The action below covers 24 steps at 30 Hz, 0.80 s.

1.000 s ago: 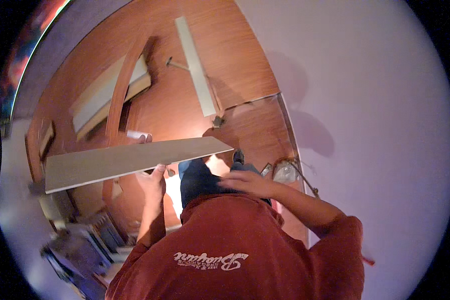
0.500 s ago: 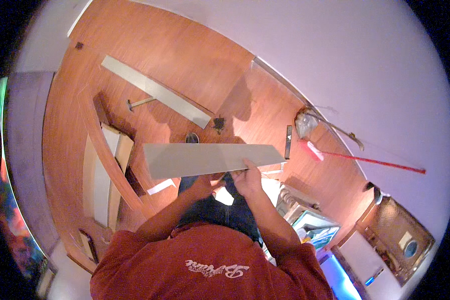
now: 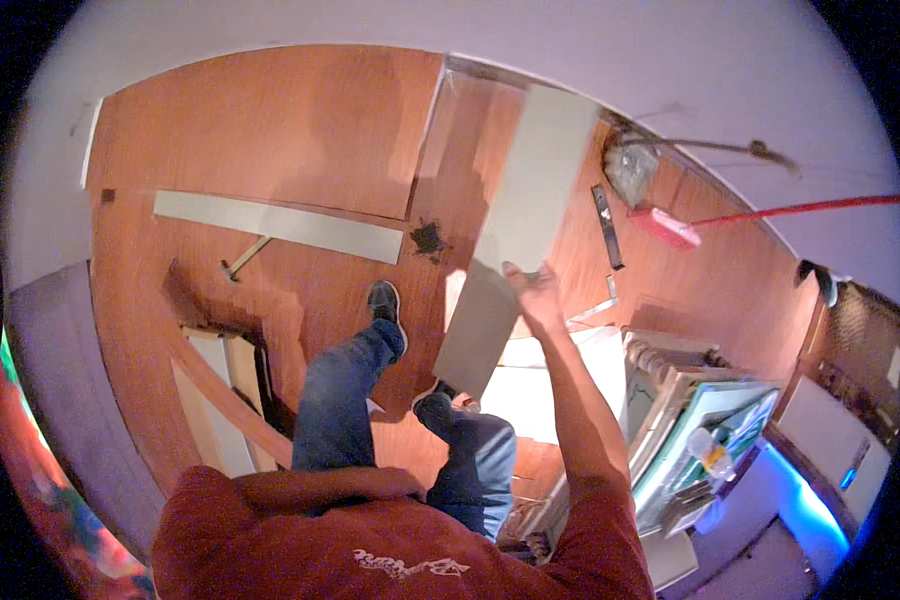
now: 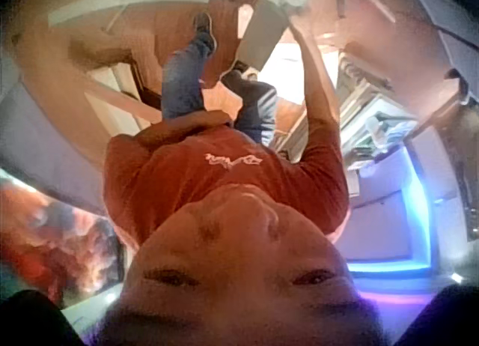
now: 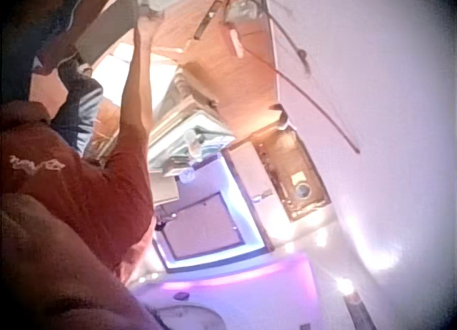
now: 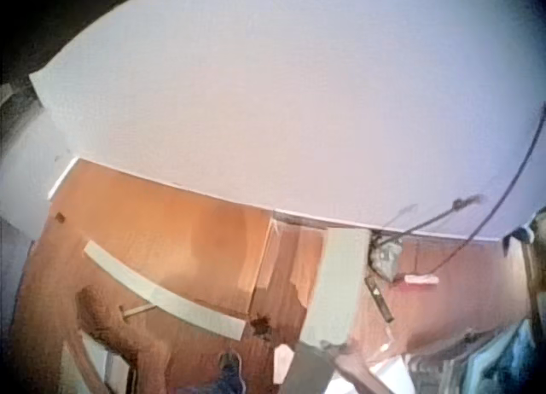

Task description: The person cuts a piece of wood flooring using a table saw, then carries it to the installation area. They sit on the floor and fit the wood planks into place, using a hammer to tap them together. They also use a square ruler and pencil to mark measurements on the planks.

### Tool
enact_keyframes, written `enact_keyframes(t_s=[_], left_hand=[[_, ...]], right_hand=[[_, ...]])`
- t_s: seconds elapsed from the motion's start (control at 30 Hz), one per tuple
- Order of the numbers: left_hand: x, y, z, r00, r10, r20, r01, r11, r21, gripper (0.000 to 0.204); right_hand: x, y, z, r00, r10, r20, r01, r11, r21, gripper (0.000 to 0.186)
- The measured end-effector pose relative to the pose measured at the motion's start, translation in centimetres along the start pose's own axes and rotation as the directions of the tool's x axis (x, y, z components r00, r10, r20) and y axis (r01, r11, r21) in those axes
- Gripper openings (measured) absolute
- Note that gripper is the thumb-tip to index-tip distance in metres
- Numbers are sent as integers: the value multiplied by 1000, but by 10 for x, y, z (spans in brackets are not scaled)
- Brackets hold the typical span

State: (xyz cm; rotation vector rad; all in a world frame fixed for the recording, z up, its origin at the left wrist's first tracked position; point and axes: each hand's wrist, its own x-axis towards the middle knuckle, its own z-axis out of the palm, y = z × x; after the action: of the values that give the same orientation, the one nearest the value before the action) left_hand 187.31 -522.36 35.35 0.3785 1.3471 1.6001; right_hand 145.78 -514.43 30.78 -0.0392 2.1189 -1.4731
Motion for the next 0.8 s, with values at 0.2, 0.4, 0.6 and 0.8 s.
enact_keyframes(t_s=[0.2, 0.4, 0.6, 0.8], left_hand=[[74, -7, -240, 967, 136, -216, 12, 823, 568, 25], [91, -46, -324, 904, 302, -304, 245, 220, 944, 22], [70, -70, -344, 836, 473, -279, 133, 318, 939, 32], [27, -95, -395, 856, 156, -493, 411, 373, 832, 39]], right_hand=[[62, 200, 87, 999, -31, -21, 22, 942, -335, 30], [200, 273, 149, 988, -131, -84, 64, 833, -549, 39], [236, 259, 254, 997, -62, -44, 24, 804, -593, 39], [343, 243, 274, 996, -72, -51, 24, 773, -634, 38]])
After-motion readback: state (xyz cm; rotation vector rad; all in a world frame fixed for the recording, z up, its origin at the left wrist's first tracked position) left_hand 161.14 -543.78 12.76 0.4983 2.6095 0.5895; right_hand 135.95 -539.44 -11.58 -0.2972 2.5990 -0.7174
